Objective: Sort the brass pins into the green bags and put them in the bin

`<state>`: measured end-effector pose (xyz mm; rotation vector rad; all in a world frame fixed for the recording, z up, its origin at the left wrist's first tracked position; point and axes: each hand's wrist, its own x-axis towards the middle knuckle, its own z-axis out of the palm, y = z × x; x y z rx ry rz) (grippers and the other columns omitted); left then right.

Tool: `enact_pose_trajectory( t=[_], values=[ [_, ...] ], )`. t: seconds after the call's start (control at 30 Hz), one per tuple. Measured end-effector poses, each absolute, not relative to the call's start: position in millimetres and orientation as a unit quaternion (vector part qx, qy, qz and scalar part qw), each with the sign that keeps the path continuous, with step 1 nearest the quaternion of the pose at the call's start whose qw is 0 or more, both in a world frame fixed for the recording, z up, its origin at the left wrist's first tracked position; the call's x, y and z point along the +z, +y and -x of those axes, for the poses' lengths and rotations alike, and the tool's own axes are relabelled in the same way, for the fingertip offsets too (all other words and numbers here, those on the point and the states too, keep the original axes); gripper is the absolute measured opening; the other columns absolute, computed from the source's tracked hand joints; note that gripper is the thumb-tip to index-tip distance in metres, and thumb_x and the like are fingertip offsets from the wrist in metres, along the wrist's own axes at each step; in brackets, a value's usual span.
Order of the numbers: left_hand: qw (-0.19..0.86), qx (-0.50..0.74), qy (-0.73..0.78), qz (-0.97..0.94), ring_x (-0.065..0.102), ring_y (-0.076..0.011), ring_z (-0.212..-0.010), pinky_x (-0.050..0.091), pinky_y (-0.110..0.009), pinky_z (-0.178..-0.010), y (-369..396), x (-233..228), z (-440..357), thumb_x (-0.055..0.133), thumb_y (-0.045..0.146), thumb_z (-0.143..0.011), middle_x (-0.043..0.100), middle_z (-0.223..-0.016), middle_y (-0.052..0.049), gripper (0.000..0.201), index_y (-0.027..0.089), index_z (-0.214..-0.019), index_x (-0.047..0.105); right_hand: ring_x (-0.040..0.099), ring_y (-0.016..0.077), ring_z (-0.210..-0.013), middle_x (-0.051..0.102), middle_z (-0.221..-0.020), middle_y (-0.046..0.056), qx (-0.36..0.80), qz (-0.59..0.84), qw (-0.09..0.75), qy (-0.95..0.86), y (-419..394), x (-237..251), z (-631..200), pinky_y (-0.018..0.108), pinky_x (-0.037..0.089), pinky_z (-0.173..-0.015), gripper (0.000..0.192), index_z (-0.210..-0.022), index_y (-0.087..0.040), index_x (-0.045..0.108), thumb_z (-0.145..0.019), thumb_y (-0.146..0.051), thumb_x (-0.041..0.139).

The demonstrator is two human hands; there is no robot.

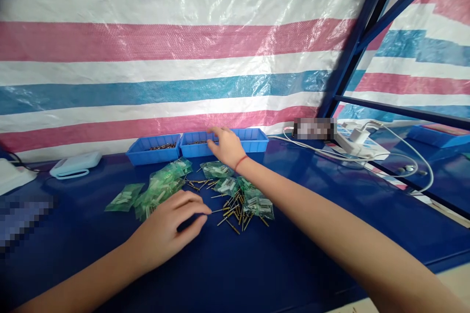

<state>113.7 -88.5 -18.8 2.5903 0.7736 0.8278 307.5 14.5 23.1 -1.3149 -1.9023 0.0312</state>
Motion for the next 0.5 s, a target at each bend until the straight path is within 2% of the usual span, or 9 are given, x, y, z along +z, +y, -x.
enact_pose_trajectory(
  t=[0.13, 0.2, 0.27, 0.37, 0.5],
  values=[
    [0.097, 0.229, 0.257, -0.934, 0.057, -0.0241, -0.094, 0.046, -0.041, -0.083, -92, -23, -116, 0.055, 0.023, -0.089, 0.064, -0.107, -0.005, 0.021, 0.027, -0.105, 0.068, 0.058, 0.0133, -0.07, 0.068, -0.082, 0.002, 0.08, 0.458, 0.314, -0.828, -41, 20, -315, 0.027, 0.045, -0.069, 0.016, -0.082, -0.019, 0.068, -0.078, -0.011, 0.054],
    [0.097, 0.236, 0.27, -0.928, 0.057, -0.0233, -0.092, 0.046, -0.041, -0.082, -91, -24, -118, 0.052, 0.022, -0.09, 0.065, -0.103, -0.005, 0.02, 0.025, -0.099, 0.069, 0.059, 0.0147, -0.075, 0.066, -0.081, 0.002, 0.123, 0.384, 0.219, -0.889, -68, 20, -321, 0.028, 0.045, -0.072, 0.014, -0.082, -0.018, 0.069, -0.078, -0.013, 0.056],
    [0.103, 0.258, 0.289, -0.916, 0.058, -0.0219, -0.089, 0.046, -0.04, -0.082, -89, -24, -118, 0.048, 0.019, -0.091, 0.065, -0.098, -0.006, 0.021, 0.022, -0.095, 0.068, 0.058, 0.0183, -0.082, 0.065, -0.089, 0.005, 0.117, 0.373, 0.154, -0.908, -85, 17, -325, 0.032, 0.045, -0.075, 0.015, -0.089, -0.018, 0.07, -0.076, -0.019, 0.063],
    [0.117, 0.285, 0.308, -0.9, 0.058, -0.0204, -0.087, 0.046, -0.038, -0.081, -86, -24, -118, 0.046, 0.017, -0.092, 0.064, -0.097, -0.006, 0.021, 0.02, -0.094, 0.067, 0.057, 0.0206, -0.086, 0.063, -0.098, 0.007, 0.093, 0.381, 0.11, -0.913, -91, 12, -329, 0.035, 0.043, -0.078, 0.019, -0.097, -0.019, 0.071, -0.08, -0.024, 0.064],
    [0.125, 0.284, 0.317, -0.896, 0.058, -0.02, -0.087, 0.047, -0.036, -0.08, -84, -26, -119, 0.046, 0.017, -0.091, 0.064, -0.095, -0.005, 0.02, 0.02, -0.094, 0.066, 0.055, 0.0177, -0.082, 0.064, -0.088, 0.006, 0.078, 0.36, 0.095, -0.925, -87, 6, -327, 0.032, 0.04, -0.076, 0.016, -0.091, -0.018, 0.07, -0.09, -0.018, 0.054]
  ],
)
